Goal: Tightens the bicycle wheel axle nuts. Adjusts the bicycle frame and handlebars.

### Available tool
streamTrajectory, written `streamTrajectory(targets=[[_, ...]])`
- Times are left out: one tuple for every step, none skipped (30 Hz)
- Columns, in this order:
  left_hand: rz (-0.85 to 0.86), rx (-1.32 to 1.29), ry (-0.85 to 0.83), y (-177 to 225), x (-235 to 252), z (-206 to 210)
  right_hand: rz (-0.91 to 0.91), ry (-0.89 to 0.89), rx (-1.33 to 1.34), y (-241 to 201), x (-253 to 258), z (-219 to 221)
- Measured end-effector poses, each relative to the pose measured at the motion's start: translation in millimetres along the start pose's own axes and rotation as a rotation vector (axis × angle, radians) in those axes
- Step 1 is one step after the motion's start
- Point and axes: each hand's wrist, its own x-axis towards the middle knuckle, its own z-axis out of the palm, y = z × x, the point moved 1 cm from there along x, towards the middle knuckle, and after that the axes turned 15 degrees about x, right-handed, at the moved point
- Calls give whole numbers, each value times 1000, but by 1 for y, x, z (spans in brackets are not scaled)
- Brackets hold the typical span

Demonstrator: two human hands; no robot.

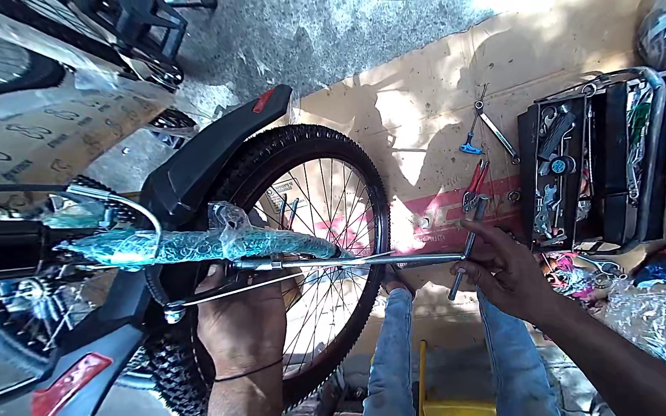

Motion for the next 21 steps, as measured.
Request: streamTrajectory(targets=[[5, -4, 5, 0, 0, 0, -53, 20, -14, 3, 0, 1], [7, -6, 4, 0, -1, 0, -80, 40, 10, 4, 0, 2], [9, -3, 3, 0, 0, 0, -87, 56, 39, 5, 0, 3], [11, 3, 3, -1, 0, 0, -85, 64, 47, 6, 0, 3], [16, 4, -4, -2, 0, -1, -77, 60, 37, 7, 0, 3], [20, 2, -9, -2, 0, -1, -65, 46, 23, 9, -1, 2], [25, 2, -8, -2, 1, -2, -55, 36, 18, 11, 0, 2], [27, 9, -4, -2, 1, -2, -50, 30, 20, 13, 0, 1], [28, 11, -7, -2, 1, -2, -59, 22, 22, 16, 0, 1], [29, 14, -10, -3, 1, -2, -77, 16, 30, 19, 0, 0], [30, 12, -12, -2, 2, -3, -102, 11, 39, 23, 1, 0], [27, 11, -14, -2, 2, -3, -126, 7, 49, 27, 0, 1], [17, 9, -14, -1, 2, -3, -147, 6, 41, 29, 0, 1], [5, 10, -5, 0, 2, -1, -160, 3, 25, 31, -1, 1], [-6, 8, 3, 1, 1, 1, -165, 1, 11, 33, -1, 0], [-12, 2, 10, 1, 1, 2, -173, 1, 1, 34, -1, 1], [-12, -2, 18, 2, 1, 3, -180, 2, -6, 35, -1, 1], [-7, -3, 18, 1, 1, 2, -188, 5, -5, 35, -1, 2], [-1, -4, 14, 1, 1, 2, -195, 13, -4, 35, 0, 2], [2, -6, 11, 0, 1, 2, -201, 21, -4, 34, 2, 2], [4, -8, 6, 0, 1, 1, -201, 24, -3, 34, 2, 2]])
